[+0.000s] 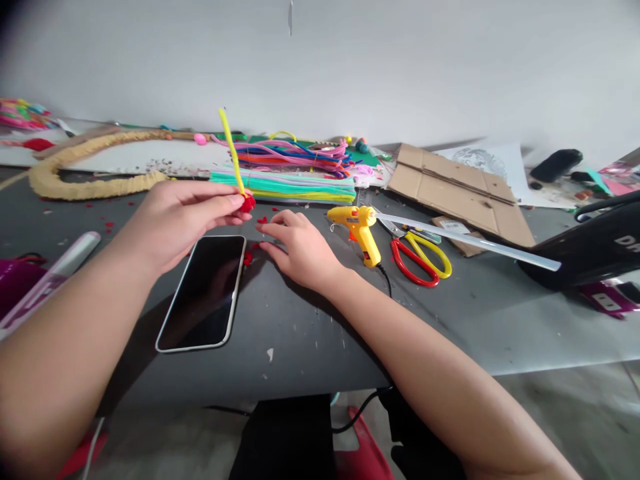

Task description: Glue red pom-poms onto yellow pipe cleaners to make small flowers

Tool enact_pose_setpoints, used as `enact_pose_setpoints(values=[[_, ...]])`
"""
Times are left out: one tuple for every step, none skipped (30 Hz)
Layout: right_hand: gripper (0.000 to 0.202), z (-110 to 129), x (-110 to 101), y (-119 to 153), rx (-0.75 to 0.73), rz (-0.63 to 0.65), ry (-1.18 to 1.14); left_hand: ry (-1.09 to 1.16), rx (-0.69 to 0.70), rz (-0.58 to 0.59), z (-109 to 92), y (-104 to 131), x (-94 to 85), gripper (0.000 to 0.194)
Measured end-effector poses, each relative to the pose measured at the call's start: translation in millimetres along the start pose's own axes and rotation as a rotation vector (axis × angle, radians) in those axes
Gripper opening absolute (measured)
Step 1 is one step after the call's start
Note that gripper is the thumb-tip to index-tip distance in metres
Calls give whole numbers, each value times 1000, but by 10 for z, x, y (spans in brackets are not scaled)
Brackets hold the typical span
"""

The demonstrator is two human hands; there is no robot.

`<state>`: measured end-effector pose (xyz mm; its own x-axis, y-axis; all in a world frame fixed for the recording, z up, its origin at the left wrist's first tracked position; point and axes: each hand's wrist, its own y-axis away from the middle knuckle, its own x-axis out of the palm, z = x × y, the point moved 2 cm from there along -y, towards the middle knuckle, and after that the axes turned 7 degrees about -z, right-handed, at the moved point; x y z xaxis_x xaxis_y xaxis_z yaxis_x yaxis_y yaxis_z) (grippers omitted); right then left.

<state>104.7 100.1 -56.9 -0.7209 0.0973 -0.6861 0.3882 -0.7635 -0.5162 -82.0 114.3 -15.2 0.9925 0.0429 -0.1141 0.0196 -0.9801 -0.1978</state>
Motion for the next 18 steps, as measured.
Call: enact_pose_setpoints(values=[[26,-17,31,-6,-22,37,37,-2,-5,11,-5,4,1,23],[25,-35,60,-9,-32,69,63,-4,-9,19,-9,8,1,23],[22,-52,83,-11,-32,88,74,-8,-12,23,-13,11,0,23],[19,-65,100,-13,-27,93,73,-14,-15,25,-16,14,-1,24],[15,-74,112,-13,-22,89,65,-19,-18,25,-17,16,-2,25],[13,-77,119,-14,-18,82,54,-24,-21,24,-17,17,-3,26],[11,-74,125,-14,-16,80,45,-28,-22,24,-14,16,-4,26],[11,-67,130,-15,-16,84,41,-31,-22,25,-10,15,-5,27],[11,-55,133,-15,-18,92,42,-33,-22,27,-4,12,-6,27],[12,-41,133,-16,-23,97,47,-34,-21,30,5,8,-8,27],[12,-25,129,-16,-26,96,51,-35,-21,34,14,3,-9,28],[13,-11,120,-17,-23,85,48,-37,-22,36,23,-2,-11,28],[13,1,106,-17,-13,68,36,-39,-22,36,31,-7,-13,28],[12,9,88,-15,8,52,13,-40,-23,36,38,-11,-14,28],[11,11,68,-10,39,43,-22,-40,-24,36,44,-15,-14,27],[10,7,46,-4,81,42,-64,-40,-25,39,49,-17,-12,27],[8,-3,24,5,129,49,-107,-40,-25,43,52,-19,-10,26],[6,-20,1,15,179,57,-147,-41,-26,47,54,-19,-7,26]])
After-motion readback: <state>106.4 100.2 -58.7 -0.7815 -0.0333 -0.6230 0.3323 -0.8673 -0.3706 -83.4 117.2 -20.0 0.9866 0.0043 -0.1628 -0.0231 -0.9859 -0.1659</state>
